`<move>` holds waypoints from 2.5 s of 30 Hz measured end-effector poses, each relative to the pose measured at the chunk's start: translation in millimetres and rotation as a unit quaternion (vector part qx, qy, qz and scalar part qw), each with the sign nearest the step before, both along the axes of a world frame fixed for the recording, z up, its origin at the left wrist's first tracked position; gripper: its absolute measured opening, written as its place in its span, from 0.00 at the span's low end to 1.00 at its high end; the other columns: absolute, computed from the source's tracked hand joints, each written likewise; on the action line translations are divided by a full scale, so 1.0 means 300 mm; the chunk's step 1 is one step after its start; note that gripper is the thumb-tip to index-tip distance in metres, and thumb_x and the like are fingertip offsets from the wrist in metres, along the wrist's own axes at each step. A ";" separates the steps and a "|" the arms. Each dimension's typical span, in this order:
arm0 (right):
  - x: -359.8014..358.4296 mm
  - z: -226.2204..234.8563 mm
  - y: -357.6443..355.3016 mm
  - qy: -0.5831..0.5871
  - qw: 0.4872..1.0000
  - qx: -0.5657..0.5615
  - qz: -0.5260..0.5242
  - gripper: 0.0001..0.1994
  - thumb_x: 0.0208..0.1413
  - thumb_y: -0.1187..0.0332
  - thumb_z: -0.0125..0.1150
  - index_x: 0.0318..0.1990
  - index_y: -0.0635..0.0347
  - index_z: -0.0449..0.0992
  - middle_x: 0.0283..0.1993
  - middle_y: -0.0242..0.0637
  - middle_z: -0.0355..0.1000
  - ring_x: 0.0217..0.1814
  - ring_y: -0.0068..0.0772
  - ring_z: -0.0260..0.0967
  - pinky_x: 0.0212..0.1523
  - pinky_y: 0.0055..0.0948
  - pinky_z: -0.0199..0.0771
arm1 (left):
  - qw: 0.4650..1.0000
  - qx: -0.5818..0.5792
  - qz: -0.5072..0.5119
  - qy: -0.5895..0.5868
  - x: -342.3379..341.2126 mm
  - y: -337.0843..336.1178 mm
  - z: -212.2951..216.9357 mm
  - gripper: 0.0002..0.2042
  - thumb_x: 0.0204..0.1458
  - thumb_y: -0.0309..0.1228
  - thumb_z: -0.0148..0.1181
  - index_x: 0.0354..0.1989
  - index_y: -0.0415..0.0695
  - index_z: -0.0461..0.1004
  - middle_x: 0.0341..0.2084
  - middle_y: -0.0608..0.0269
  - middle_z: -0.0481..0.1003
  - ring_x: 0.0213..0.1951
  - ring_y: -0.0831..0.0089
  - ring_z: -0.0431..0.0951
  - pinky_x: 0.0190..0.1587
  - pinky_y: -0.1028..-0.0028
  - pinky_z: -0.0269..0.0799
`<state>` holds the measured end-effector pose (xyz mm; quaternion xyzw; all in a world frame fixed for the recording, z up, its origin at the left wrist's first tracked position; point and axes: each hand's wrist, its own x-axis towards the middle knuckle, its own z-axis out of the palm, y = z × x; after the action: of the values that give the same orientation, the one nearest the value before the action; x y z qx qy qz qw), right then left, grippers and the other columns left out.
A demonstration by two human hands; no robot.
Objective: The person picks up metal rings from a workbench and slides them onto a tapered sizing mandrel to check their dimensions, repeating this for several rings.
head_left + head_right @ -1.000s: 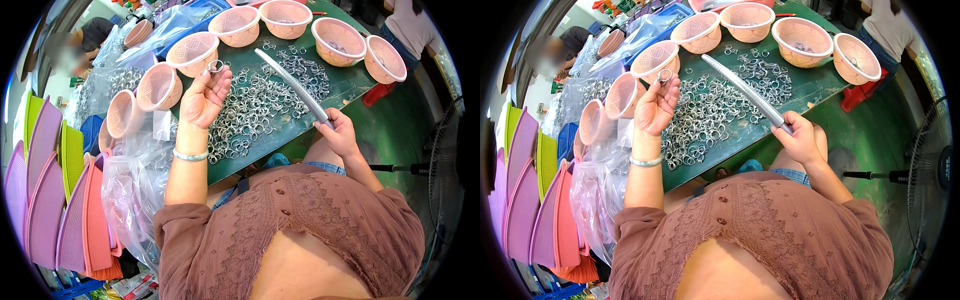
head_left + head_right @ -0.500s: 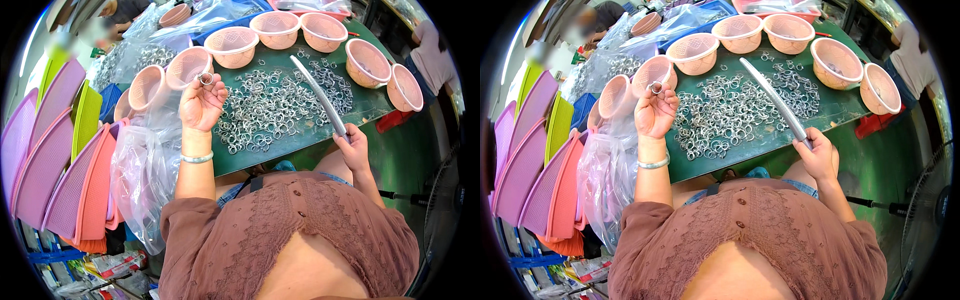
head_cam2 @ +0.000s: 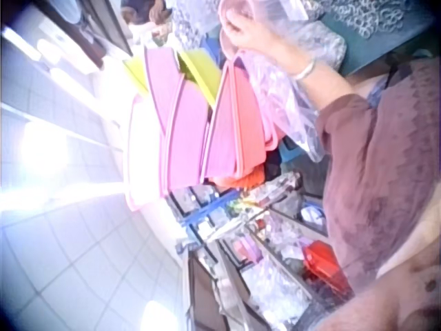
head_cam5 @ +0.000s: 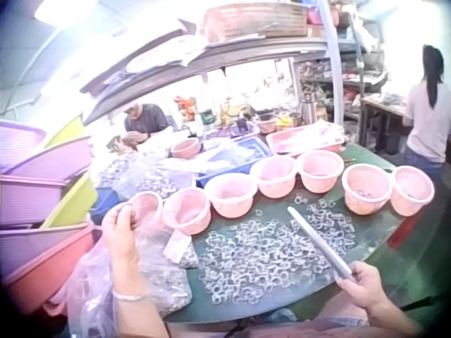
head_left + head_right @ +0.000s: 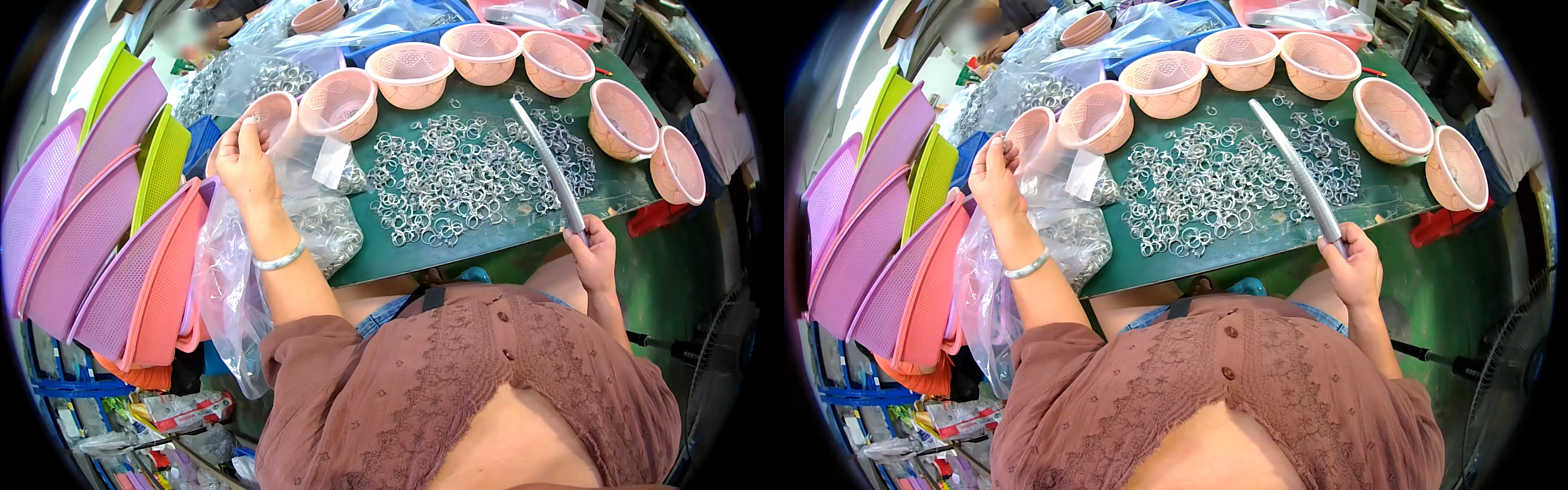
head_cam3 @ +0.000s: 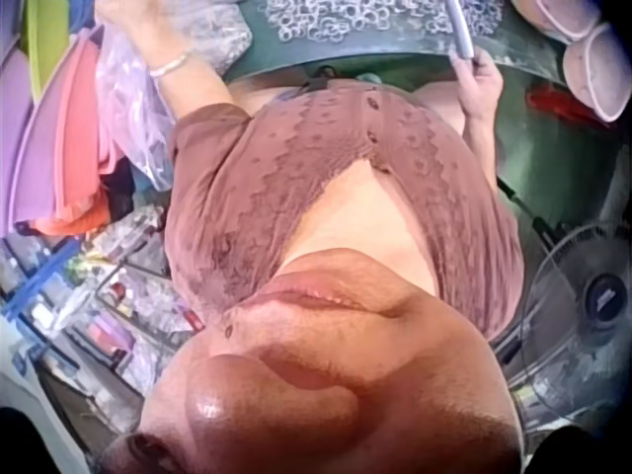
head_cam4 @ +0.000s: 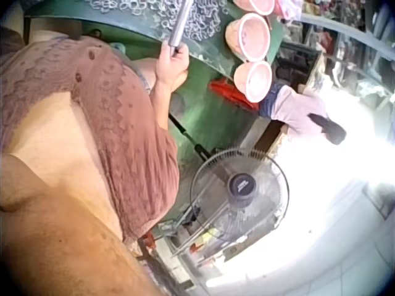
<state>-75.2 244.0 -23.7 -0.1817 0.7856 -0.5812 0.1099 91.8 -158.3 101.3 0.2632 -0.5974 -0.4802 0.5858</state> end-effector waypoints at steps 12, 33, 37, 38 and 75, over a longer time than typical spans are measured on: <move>-0.012 -0.008 0.002 0.011 0.999 -0.039 0.025 0.06 0.45 0.69 0.60 0.28 0.61 0.70 0.20 0.20 0.59 0.21 0.11 0.51 0.22 0.15 0.51 | 0.981 -0.101 0.007 -0.164 0.031 0.036 -0.013 0.10 0.53 0.31 0.53 0.36 0.36 0.73 0.24 0.66 0.73 0.27 0.81 0.72 0.31 0.83 0.66; -0.006 -0.010 0.003 -0.014 0.998 -0.055 0.027 0.05 0.47 0.70 0.59 0.28 0.61 0.70 0.20 0.19 0.58 0.22 0.10 0.49 0.23 0.15 0.49 | 0.956 -0.035 0.013 -0.291 0.100 -0.090 -0.042 0.11 0.53 0.30 0.47 0.26 0.35 0.72 0.18 0.67 0.69 0.23 0.81 0.68 0.26 0.81 0.64; -0.007 -0.017 0.007 -0.011 0.998 -0.052 0.026 0.06 0.47 0.70 0.59 0.28 0.61 0.70 0.20 0.19 0.58 0.22 0.10 0.50 0.23 0.15 0.49 | 0.969 0.120 -0.055 -0.211 0.073 -0.012 -0.016 0.10 0.54 0.30 0.44 0.34 0.35 0.70 0.23 0.61 0.70 0.24 0.73 0.73 0.27 0.77 0.71; -0.008 -0.018 0.008 -0.010 0.998 -0.049 0.026 0.06 0.47 0.69 0.59 0.28 0.61 0.70 0.20 0.19 0.58 0.22 0.10 0.50 0.23 0.15 0.49 | 0.967 0.133 -0.068 -0.208 0.073 0.009 0.000 0.10 0.55 0.29 0.43 0.36 0.35 0.69 0.24 0.60 0.71 0.24 0.71 0.74 0.27 0.76 0.72; 0.048 -0.017 -0.028 0.001 0.993 -0.078 0.091 0.05 0.47 0.76 0.59 0.28 0.63 0.68 0.24 0.22 0.60 0.25 0.11 0.51 0.25 0.14 0.52 | 0.802 -0.299 -0.220 -0.468 -0.065 0.384 -0.327 0.14 0.43 0.33 0.60 0.40 0.47 0.75 0.34 0.57 0.71 0.37 0.58 0.71 0.43 0.63 0.64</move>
<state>-60.8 235.6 -28.8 -0.2611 0.7180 -0.6281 0.1475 72.3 -43.1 3.2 0.1293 -0.9547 -0.2125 0.1635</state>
